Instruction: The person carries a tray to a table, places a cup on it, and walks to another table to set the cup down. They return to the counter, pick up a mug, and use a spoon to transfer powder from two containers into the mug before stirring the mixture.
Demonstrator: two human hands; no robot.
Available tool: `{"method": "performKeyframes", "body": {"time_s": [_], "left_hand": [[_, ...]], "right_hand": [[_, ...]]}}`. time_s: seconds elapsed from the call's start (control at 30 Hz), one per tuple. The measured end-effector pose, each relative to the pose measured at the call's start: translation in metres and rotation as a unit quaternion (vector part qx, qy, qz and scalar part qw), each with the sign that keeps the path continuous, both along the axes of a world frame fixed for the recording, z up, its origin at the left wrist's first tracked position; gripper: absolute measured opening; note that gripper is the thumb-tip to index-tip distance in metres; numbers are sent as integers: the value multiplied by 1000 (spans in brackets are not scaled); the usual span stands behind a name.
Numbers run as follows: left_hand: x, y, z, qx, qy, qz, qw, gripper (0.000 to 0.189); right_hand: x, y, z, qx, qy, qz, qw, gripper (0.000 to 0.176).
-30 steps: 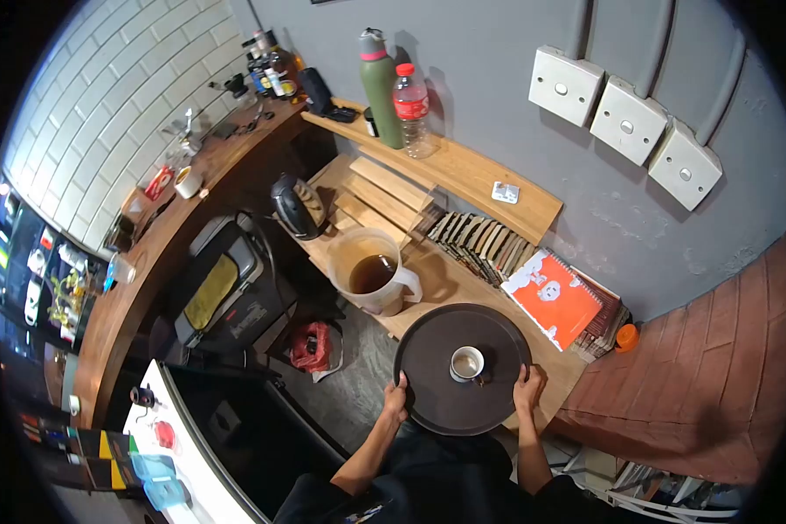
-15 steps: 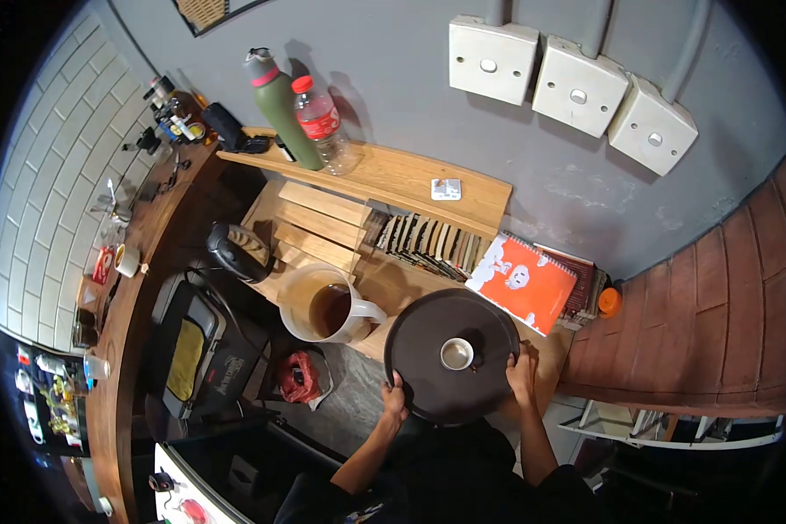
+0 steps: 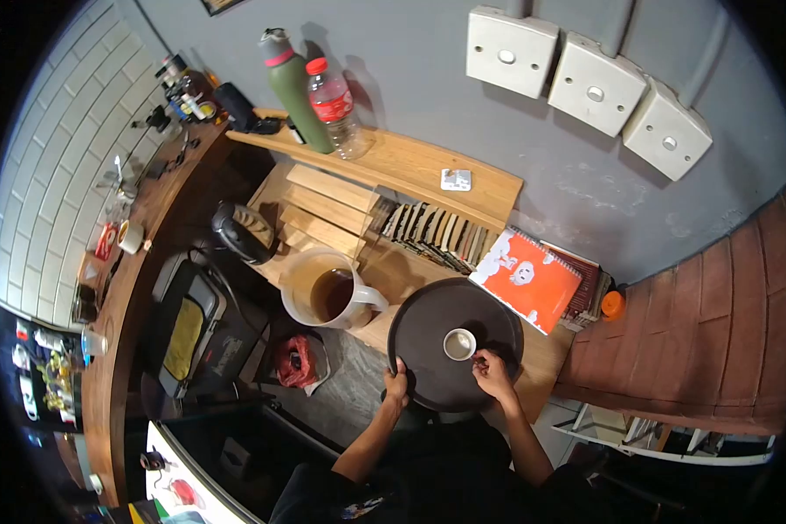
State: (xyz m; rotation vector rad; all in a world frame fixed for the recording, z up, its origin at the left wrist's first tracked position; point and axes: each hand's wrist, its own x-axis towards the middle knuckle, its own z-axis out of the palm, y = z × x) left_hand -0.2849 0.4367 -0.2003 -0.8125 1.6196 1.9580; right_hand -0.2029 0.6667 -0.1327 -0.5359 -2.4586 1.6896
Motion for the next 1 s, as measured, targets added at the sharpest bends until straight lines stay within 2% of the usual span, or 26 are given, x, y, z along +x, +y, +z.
{"method": "performKeyframes", "body": {"time_s": [0.03,0.07,0.1,0.13,0.17,0.23,0.27,0.3,0.37,0.4,0.43,0.5,0.57,0.63,0.77,0.9,1.0], "left_hand": [[-3,0,8,-1,0,10,1000,78],[-7,-1,16,-34,-45,-22,998,79],[-7,-5,15,-65,-91,-53,992,81],[-8,-4,5,-96,-41,-48,993,85],[-6,-8,1,-96,-40,-37,994,85],[-3,-12,25,-94,-29,-133,986,79],[0,-17,34,-68,1,-136,988,71],[4,-24,36,-68,4,-120,990,71],[13,-40,28,-103,63,-151,981,64],[23,-53,14,-71,120,-141,980,60],[28,-62,31,-72,123,-121,982,60],[44,-84,61,-8,56,-168,984,53],[68,-110,65,17,60,-128,990,48],[97,-134,89,25,74,-91,993,44],[163,-195,112,33,108,22,993,38],[232,-247,148,22,116,135,984,36],[283,-279,167,-4,171,216,961,37]], "right_hand": [[-1,-1,-1,-84,-31,22,996,21],[-1,-2,-1,-85,-31,31,995,21],[-2,-3,1,-146,-42,34,988,15],[-5,-5,4,-205,-52,37,977,10],[-7,-5,6,-205,-53,48,976,10],[-11,-7,15,-143,-64,32,987,13],[-14,-11,18,-119,-54,29,991,22],[-17,-15,18,-118,-52,46,991,22],[-25,-25,13,7,-38,14,999,28],[-29,-38,33,58,-37,-8,998,31],[-33,-46,33,61,-31,12,998,31],[-38,-68,35,147,-48,-24,988,30],[-42,-93,48,159,-44,7,986,25],[-45,-123,50,192,-42,52,979,25],[-36,-199,79,166,-2,193,967,30],[-8,-289,90,107,30,328,938,33],[28,-355,94,6,-4,446,895,31]]}}
